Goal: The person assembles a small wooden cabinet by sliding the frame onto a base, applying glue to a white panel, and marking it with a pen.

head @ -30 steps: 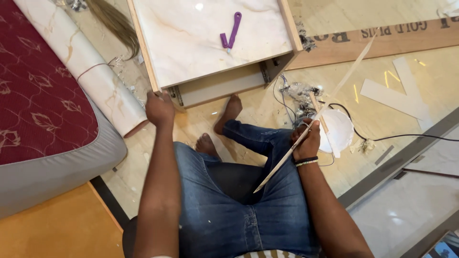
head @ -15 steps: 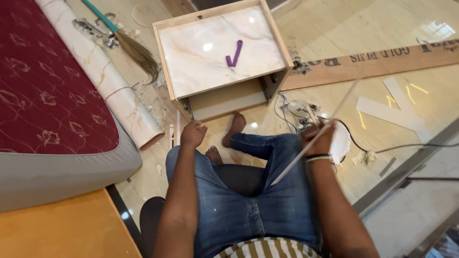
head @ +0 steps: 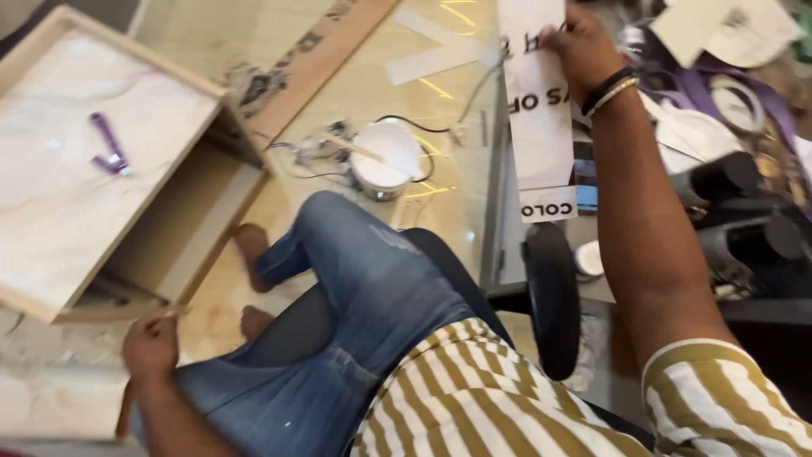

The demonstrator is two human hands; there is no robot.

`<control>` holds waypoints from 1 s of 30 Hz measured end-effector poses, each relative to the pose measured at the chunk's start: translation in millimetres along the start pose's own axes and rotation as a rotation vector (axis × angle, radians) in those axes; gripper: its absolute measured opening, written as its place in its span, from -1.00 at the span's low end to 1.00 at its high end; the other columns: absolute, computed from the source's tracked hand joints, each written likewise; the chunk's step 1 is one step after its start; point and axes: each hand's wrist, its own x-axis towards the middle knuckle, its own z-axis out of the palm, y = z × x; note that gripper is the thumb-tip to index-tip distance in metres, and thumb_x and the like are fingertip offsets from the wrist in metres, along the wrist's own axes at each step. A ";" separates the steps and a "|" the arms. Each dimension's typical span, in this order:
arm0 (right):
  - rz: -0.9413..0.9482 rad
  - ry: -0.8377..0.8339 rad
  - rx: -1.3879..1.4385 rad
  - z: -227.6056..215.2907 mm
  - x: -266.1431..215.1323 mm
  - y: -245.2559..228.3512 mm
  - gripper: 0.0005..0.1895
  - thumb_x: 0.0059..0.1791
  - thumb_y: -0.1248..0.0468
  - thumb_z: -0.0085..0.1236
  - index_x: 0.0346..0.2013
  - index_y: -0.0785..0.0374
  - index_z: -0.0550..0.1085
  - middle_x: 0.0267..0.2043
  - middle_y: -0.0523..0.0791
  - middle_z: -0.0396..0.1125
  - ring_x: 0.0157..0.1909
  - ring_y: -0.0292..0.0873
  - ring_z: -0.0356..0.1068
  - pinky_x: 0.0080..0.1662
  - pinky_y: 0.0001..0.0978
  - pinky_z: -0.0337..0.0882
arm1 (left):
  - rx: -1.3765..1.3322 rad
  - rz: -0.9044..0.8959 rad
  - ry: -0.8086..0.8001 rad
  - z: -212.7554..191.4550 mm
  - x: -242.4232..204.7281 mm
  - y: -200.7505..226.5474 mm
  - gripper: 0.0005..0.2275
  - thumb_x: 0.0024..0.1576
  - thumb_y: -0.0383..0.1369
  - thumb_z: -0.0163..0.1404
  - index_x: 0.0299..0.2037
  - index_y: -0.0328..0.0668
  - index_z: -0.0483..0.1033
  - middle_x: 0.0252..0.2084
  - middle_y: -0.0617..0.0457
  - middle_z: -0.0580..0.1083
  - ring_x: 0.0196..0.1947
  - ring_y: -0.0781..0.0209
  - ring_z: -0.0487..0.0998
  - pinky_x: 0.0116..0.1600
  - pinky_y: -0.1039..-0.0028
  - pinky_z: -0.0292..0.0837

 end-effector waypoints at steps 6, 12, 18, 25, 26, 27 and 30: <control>0.064 0.170 -0.527 -67.9 -51.1 74.4 -0.81 0.05 0.36 0.10 -0.09 0.39 0.51 -0.20 -0.05 0.46 -0.17 -0.19 0.42 -0.10 -0.31 0.39 | 0.042 -0.049 -0.027 1.2 -1.3 17.4 -0.66 0.26 -0.10 0.15 -0.04 -0.26 0.63 -0.11 -0.20 0.60 -0.08 -0.14 0.62 0.07 0.16 0.46; 0.123 0.438 -0.598 -128.5 -51.3 156.9 -0.75 -0.04 0.37 0.13 -0.10 0.38 0.57 -0.11 0.09 0.50 -0.09 -0.01 0.49 -0.01 -0.26 0.42 | 0.135 0.005 -0.074 -3.0 -6.4 27.9 -0.63 0.24 -0.09 0.16 -0.04 -0.31 0.63 -0.14 -0.24 0.60 -0.04 -0.18 0.61 0.09 0.16 0.46; -0.007 0.753 -0.803 -182.7 8.1 161.1 -0.75 -0.11 0.41 0.10 -0.15 0.35 0.56 -0.14 0.14 0.50 -0.09 0.13 0.51 0.00 -0.17 0.46 | 0.118 -0.056 -0.057 -9.0 -21.3 34.1 -0.62 0.25 -0.09 0.14 -0.01 -0.32 0.60 -0.15 -0.20 0.61 -0.03 -0.14 0.63 0.11 0.19 0.48; 0.368 0.711 -1.006 -203.8 22.6 174.9 -0.84 -0.15 0.35 0.26 -0.28 0.26 0.57 -0.18 0.12 0.46 -0.12 0.19 0.48 -0.10 -0.07 0.45 | 0.191 -0.129 -0.069 -14.8 -43.9 46.7 -0.63 0.25 -0.09 0.13 0.07 -0.21 0.61 -0.12 -0.14 0.61 -0.02 -0.11 0.63 0.11 0.19 0.47; 0.371 0.733 -1.007 -207.2 22.4 186.3 -0.84 -0.17 0.34 0.27 -0.30 0.25 0.58 -0.19 0.11 0.46 -0.12 0.19 0.48 -0.11 -0.08 0.45 | 0.198 -0.136 -0.078 -15.0 -44.6 49.0 -0.63 0.25 -0.08 0.12 0.08 -0.20 0.61 -0.12 -0.14 0.62 -0.02 -0.10 0.63 0.11 0.19 0.47; 0.375 0.756 -1.009 -212.7 24.3 198.3 -0.84 -0.20 0.34 0.29 -0.32 0.24 0.59 -0.21 0.11 0.46 -0.12 0.20 0.48 -0.12 -0.09 0.44 | 0.205 -0.142 -0.087 -14.9 -44.5 51.2 -0.63 0.25 -0.08 0.12 0.08 -0.19 0.61 -0.12 -0.13 0.62 -0.01 -0.10 0.63 0.11 0.18 0.47; 0.202 0.723 -1.168 -244.5 29.7 228.8 -0.89 -0.16 0.42 0.24 -0.34 0.29 0.58 -0.22 0.15 0.47 -0.16 0.23 0.48 -0.08 -0.07 0.47 | 0.287 -0.175 -0.135 -14.2 -40.8 55.1 -0.63 0.24 -0.08 0.12 0.08 -0.17 0.61 -0.08 -0.12 0.62 -0.01 -0.10 0.62 0.11 0.18 0.47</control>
